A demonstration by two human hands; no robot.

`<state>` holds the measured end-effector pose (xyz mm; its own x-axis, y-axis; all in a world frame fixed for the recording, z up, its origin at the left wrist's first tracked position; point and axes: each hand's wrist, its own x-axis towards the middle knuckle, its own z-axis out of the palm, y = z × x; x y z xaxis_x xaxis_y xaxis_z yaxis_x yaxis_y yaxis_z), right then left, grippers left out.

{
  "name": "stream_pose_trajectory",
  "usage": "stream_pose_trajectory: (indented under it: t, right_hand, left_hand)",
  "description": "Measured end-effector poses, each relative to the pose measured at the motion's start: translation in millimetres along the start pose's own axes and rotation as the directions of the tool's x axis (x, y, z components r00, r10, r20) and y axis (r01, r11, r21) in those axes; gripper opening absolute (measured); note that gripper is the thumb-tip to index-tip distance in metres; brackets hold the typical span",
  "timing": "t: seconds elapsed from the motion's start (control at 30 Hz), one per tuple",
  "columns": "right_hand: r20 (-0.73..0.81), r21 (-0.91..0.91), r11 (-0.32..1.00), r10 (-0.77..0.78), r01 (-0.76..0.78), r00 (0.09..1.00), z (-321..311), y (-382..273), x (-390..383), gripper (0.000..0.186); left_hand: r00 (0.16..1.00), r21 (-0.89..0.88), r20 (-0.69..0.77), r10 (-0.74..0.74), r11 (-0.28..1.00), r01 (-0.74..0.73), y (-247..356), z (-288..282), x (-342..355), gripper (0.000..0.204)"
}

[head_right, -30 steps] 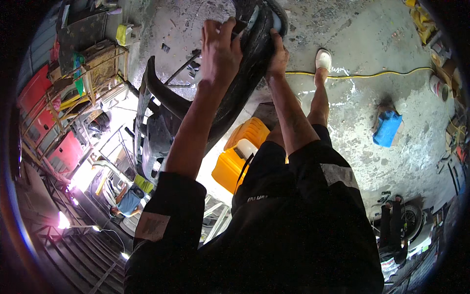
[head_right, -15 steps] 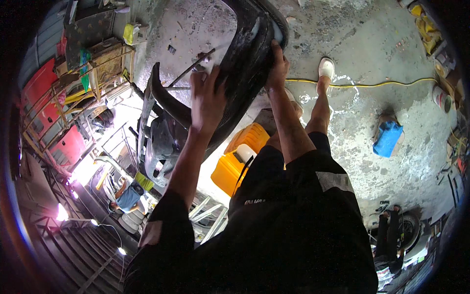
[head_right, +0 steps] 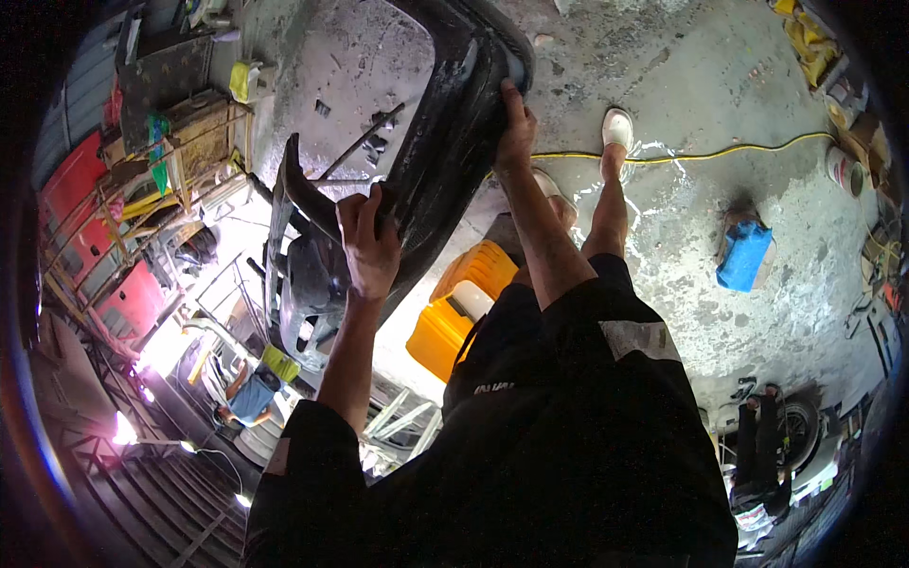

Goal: The person sands the edges and surfaces of a large black car bumper using a small sanding block. They repeatedly dip the sanding block into a yellow water tub and continue sanding different sections of the bumper.

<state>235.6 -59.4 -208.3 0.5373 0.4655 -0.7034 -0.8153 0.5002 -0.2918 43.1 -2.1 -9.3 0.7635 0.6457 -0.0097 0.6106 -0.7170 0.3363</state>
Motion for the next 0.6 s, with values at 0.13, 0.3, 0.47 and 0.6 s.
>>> stream_pose_trajectory:
  t: [0.13,0.3,0.47,0.6]
  right_hand:
    - [-0.021,-0.029,0.999,-0.026,0.025,0.999,0.6,8.2,-6.6,0.058]
    - [-0.065,-0.112,0.993,-0.029,0.021,0.997,-3.8,-3.1,-4.6,0.06]
    - [-0.073,-0.102,0.995,-0.029,0.022,0.997,-3.2,-6.9,-3.7,0.061]
    - [-0.047,-0.073,0.995,0.061,-0.065,0.997,7.6,-1.5,-11.6,0.063]
  left_hand:
    - [0.98,0.07,-0.038,0.194,0.979,-0.191,45.4,44.2,112.9,0.037]
    - [0.997,0.052,-0.028,0.073,0.996,-0.071,15.7,27.6,38.7,0.046]
    - [0.995,0.059,0.041,0.088,0.994,-0.09,-0.6,9.4,8.8,0.052]
    - [0.993,0.022,-0.019,0.117,0.993,-0.117,35.4,42.6,99.0,0.051]
